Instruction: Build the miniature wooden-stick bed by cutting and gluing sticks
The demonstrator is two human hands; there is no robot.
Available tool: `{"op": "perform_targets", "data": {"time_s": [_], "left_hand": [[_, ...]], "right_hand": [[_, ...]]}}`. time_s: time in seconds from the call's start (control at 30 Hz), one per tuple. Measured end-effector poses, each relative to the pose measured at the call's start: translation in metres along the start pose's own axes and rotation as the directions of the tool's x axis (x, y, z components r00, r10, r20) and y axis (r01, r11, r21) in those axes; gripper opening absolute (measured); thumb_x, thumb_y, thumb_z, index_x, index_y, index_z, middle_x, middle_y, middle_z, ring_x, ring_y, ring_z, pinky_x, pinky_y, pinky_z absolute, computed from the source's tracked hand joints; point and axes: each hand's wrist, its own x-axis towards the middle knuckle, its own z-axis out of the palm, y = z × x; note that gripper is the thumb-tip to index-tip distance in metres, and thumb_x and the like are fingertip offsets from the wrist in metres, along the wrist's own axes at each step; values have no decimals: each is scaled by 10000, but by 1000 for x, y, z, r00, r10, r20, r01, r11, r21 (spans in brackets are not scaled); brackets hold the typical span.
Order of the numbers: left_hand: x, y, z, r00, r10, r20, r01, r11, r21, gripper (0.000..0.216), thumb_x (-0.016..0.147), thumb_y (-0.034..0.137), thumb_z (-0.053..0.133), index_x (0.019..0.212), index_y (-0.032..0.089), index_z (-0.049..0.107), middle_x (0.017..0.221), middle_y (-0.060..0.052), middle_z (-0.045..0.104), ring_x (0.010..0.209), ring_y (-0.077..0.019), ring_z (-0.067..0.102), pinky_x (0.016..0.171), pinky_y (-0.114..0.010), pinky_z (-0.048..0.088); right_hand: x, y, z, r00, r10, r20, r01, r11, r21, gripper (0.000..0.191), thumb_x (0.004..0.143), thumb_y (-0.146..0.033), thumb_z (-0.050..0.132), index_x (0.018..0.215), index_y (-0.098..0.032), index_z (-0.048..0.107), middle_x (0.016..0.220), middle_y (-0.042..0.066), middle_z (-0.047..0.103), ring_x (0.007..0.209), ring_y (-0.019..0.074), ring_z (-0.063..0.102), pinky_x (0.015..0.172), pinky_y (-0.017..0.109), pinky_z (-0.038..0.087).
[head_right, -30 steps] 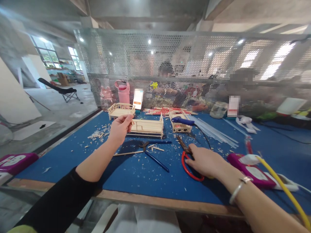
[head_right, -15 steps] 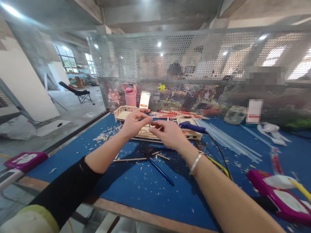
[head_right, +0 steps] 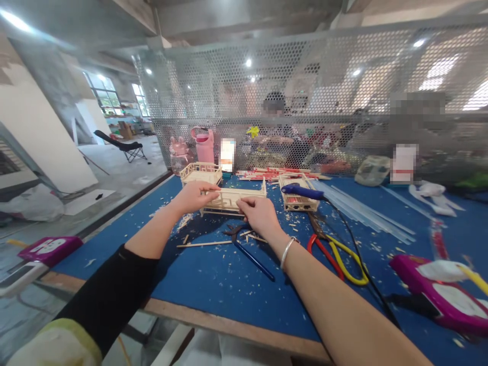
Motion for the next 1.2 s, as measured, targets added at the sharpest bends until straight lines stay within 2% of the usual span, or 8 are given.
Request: {"op": "perform_targets", "data": {"time_s": [0.13, 0.3, 0.5, 0.67, 0.77, 0.87, 0.93, 1.2], "left_hand": [[0, -1, 3, 998, -49, -47, 41, 987, -158, 170, 691, 212, 620, 821, 223, 730, 806, -57, 728, 752, -193, 656, 734, -310, 477], [-1, 4, 5, 995, -81, -61, 58, 946, -319, 134, 618, 190, 674, 727, 237, 735, 677, -35, 717, 628, -177, 636, 630, -285, 461], [-5, 7, 4, 999, -33, -30, 26, 978, -205, 150, 669, 242, 618, 765, 221, 732, 714, -58, 720, 631, -171, 630, 611, -281, 453], [5, 21, -1, 997, 13, -81, -24, 991, -129, 225, 718, 216, 546, 857, 195, 722, 798, -66, 720, 647, -154, 605, 646, -275, 443], [19, 36, -2, 998, 57, 29, -50, 980, -194, 266, 699, 196, 549, 910, 195, 712, 757, -50, 714, 653, -156, 610, 635, -262, 441], [31, 48, 3, 974, 114, 195, -66, 969, -239, 341, 633, 152, 592, 953, 194, 700, 745, -44, 713, 668, -168, 629, 653, -270, 452], [37, 50, 9, 959, 136, 250, -75, 968, -238, 371, 608, 131, 610, 967, 176, 694, 733, -56, 711, 674, -176, 635, 656, -279, 454], [41, 44, 24, 975, 151, 164, -111, 966, -233, 377, 587, 104, 596, 937, 199, 696, 642, -18, 691, 608, -155, 609, 609, -259, 423]], "right_hand": [[4, 3, 1, 997, -62, -44, 56, 990, -130, 309, 750, -419, 501, 635, -168, 641, 508, -29, 567, 422, 90, 426, 471, 229, 340], [2, -2, 1, 996, -83, -36, 74, 976, -205, 351, 767, -364, 486, 471, -182, 536, 436, -30, 529, 442, 96, 437, 505, 225, 329], [0, -3, 0, 997, -71, -16, 65, 965, -255, 351, 760, -338, 493, 441, -193, 516, 386, -40, 494, 408, 98, 414, 497, 230, 313], [2, -3, -1, 996, -81, -33, 69, 961, -268, 334, 765, -345, 484, 476, -190, 549, 392, -37, 497, 417, 105, 432, 510, 233, 324], [2, -1, -1, 995, -98, -34, 85, 956, -279, 323, 764, -343, 479, 498, -188, 575, 395, -35, 504, 421, 109, 445, 506, 232, 328], [3, 3, -1, 994, -112, -21, 100, 948, -301, 311, 767, -343, 470, 532, -191, 604, 408, -33, 523, 419, 109, 447, 493, 230, 326], [3, 5, -2, 994, -109, -19, 98, 945, -313, 303, 767, -340, 465, 548, -194, 615, 414, -31, 531, 417, 108, 446, 491, 229, 326], [4, 3, -4, 991, -130, -36, 112, 941, -318, 271, 755, -282, 460, 556, -188, 617, 432, -28, 546, 434, 110, 466, 497, 225, 327]]}}
